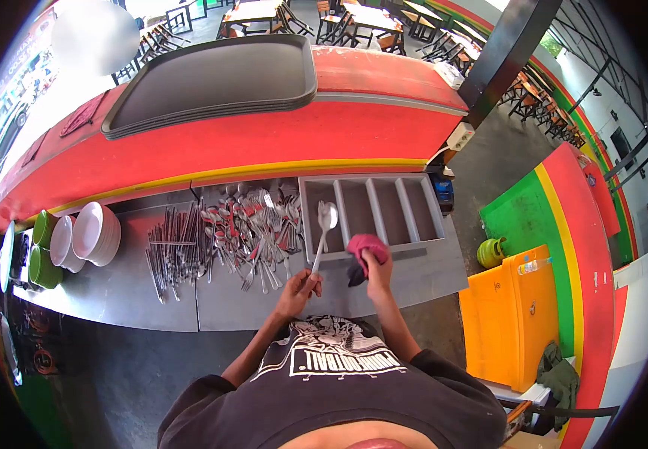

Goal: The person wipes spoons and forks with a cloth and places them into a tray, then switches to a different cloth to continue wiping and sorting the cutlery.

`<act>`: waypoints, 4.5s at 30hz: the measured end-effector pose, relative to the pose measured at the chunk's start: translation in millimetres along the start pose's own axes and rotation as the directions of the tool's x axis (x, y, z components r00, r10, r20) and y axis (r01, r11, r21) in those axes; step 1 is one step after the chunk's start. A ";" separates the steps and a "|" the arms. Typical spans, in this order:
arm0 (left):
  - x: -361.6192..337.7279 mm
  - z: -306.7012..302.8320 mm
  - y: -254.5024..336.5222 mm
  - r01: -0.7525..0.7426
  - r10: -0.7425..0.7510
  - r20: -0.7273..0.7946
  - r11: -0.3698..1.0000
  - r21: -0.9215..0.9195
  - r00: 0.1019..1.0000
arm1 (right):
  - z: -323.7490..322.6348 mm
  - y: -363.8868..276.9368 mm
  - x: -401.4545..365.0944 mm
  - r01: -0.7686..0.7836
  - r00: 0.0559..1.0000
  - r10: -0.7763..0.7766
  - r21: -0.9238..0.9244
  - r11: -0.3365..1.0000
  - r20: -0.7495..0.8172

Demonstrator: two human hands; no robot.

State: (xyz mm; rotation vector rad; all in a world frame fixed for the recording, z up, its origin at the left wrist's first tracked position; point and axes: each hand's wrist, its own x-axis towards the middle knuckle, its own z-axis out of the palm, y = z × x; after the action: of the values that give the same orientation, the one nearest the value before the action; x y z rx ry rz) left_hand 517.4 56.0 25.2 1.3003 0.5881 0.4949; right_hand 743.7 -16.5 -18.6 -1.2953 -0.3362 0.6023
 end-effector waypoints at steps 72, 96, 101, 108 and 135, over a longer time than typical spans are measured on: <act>4.3 65.0 20.4 -0.347 0.427 -0.079 0.816 0.462 0.901 | -1.8 -103.8 -69.5 0.708 0.476 -0.373 -0.096 0.700 0.797; -55.8 173.3 -14.5 0.165 -0.146 -0.103 0.964 0.210 0.984 | -71.6 -80.7 -13.2 0.566 0.745 -0.328 -0.289 0.772 0.581; -51.5 172.0 -19.4 0.161 -0.152 -0.059 0.963 0.217 0.987 | -79.8 -81.3 -9.9 0.546 0.780 -0.341 -0.306 0.780 0.524; -49.6 173.3 -11.3 0.209 -0.209 -0.028 0.948 0.242 0.978 | -89.3 -75.8 -1.2 0.396 0.896 -0.291 -0.309 0.864 0.335; -31.2 198.2 -11.2 0.148 -0.152 -0.071 0.987 -0.064 0.986 | -126.7 -69.2 -13.4 -0.240 0.474 0.217 -0.112 0.964 0.854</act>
State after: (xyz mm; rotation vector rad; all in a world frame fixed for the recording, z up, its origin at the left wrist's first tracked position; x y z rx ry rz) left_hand 623.5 -112.8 50.1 1.1756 0.7246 0.4350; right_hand 818.6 -135.3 17.1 -0.9135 -0.9965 1.5015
